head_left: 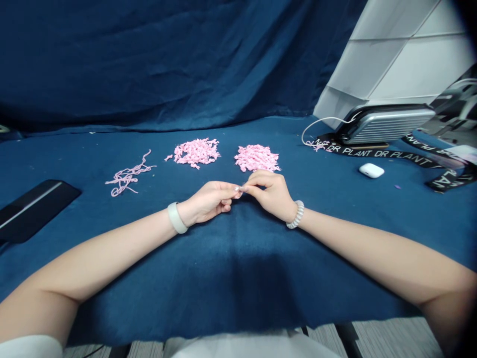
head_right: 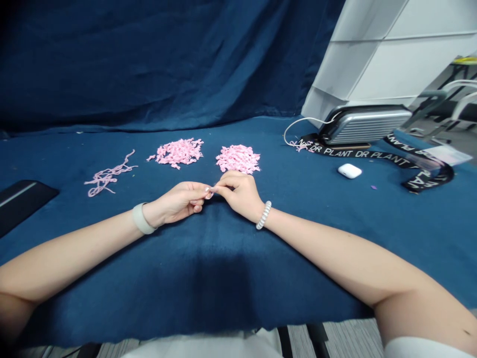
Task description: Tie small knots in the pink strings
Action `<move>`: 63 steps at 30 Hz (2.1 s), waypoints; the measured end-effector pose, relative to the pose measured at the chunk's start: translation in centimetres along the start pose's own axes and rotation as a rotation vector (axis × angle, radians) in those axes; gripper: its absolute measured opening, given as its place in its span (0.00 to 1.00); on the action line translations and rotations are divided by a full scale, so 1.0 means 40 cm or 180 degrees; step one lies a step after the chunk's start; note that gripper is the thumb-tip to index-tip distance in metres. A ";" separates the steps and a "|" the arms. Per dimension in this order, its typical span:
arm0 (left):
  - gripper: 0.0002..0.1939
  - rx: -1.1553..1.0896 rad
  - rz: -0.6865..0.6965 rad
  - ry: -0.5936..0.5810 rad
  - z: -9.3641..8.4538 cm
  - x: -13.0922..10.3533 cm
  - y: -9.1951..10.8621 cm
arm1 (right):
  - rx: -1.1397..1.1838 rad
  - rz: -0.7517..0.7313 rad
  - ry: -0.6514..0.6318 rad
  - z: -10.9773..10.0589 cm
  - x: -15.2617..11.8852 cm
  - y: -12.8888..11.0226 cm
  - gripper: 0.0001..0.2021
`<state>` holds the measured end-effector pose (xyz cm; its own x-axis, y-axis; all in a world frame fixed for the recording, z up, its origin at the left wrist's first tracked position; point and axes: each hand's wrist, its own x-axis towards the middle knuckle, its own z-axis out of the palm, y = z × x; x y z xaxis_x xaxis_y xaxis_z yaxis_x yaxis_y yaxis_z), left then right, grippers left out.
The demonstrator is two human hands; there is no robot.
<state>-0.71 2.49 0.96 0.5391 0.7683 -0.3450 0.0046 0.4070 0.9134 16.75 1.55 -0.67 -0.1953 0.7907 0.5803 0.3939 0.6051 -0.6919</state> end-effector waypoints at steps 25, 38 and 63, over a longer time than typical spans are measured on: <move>0.14 0.0654 0.0076 -0.0131 0.001 0.002 -0.015 | 0.0354 0.0002 -0.0482 -0.003 0.001 0.007 0.06; 0.15 0.0904 0.0433 -0.0012 0.019 -0.014 -0.023 | 0.0560 0.0655 -0.0718 -0.003 0.012 0.008 0.11; 0.13 0.0768 0.0673 0.0218 0.023 -0.021 -0.037 | 0.0974 0.0645 -0.1712 -0.007 0.011 0.017 0.18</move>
<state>-0.39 0.79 0.09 0.4916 0.8581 -0.1485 0.1024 0.1125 0.9884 17.19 2.28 -0.74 -0.5976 0.7803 0.1843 0.2121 0.3755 -0.9022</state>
